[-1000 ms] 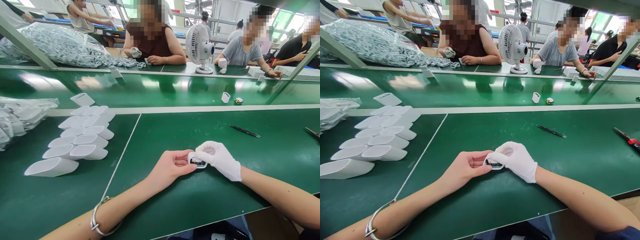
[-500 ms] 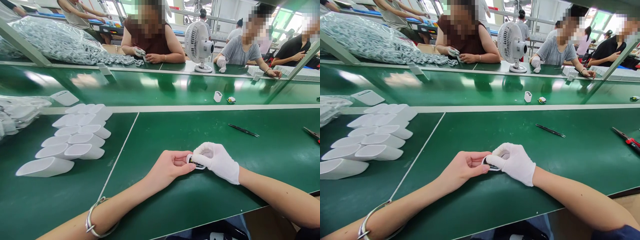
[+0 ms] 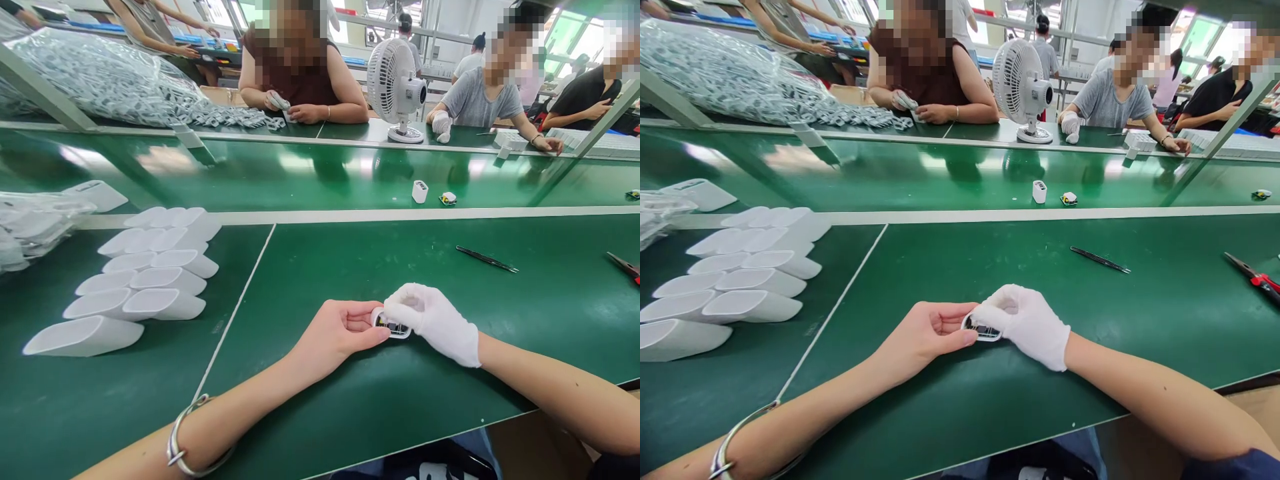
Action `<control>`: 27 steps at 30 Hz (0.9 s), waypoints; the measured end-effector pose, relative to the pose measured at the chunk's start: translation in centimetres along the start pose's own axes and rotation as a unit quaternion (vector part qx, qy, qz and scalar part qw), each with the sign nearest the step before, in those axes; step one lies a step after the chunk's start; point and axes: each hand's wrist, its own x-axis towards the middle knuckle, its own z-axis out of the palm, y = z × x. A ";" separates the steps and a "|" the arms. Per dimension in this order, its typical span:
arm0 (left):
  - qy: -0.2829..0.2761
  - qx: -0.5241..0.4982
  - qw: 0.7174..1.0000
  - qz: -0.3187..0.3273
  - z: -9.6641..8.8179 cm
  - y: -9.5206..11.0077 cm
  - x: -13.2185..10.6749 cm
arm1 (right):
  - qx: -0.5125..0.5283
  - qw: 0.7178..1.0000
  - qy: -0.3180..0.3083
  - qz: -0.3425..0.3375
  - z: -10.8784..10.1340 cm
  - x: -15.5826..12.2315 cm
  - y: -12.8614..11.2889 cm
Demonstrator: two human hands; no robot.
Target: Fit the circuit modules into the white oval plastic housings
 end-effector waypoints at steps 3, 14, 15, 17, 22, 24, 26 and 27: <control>-0.004 0.001 1.000 -0.002 0.1 0.1 0.0 | -0.001 0.999 0.033 -0.005 0.5 0.1 0.4; 0.046 -0.031 0.998 -0.026 0.3 1.3 -0.1 | 0.023 0.998 -0.053 -0.028 -0.6 0.1 -0.2; 0.045 -0.031 0.998 -0.028 0.3 1.3 -0.1 | 0.018 0.999 -0.041 -0.019 -0.5 0.1 -0.1; 0.043 -0.030 0.998 -0.033 0.3 1.2 -0.1 | 0.018 1.000 -0.026 0.002 -0.2 0.1 0.0; 0.038 -0.026 0.998 -0.034 0.3 1.0 -0.1 | 0.015 0.998 -0.056 0.006 -0.5 0.4 0.1; 0.037 -0.027 0.998 -0.031 0.3 1.0 -0.1 | 0.043 0.996 -0.083 0.012 -0.9 0.4 0.0; 0.044 -0.032 0.998 -0.029 0.3 1.1 0.0 | 0.081 0.989 -0.124 0.013 -1.1 0.4 -0.2; 0.048 -0.035 0.998 -0.027 0.3 1.1 -0.1 | 0.096 0.986 -0.137 0.010 -1.2 0.4 -0.2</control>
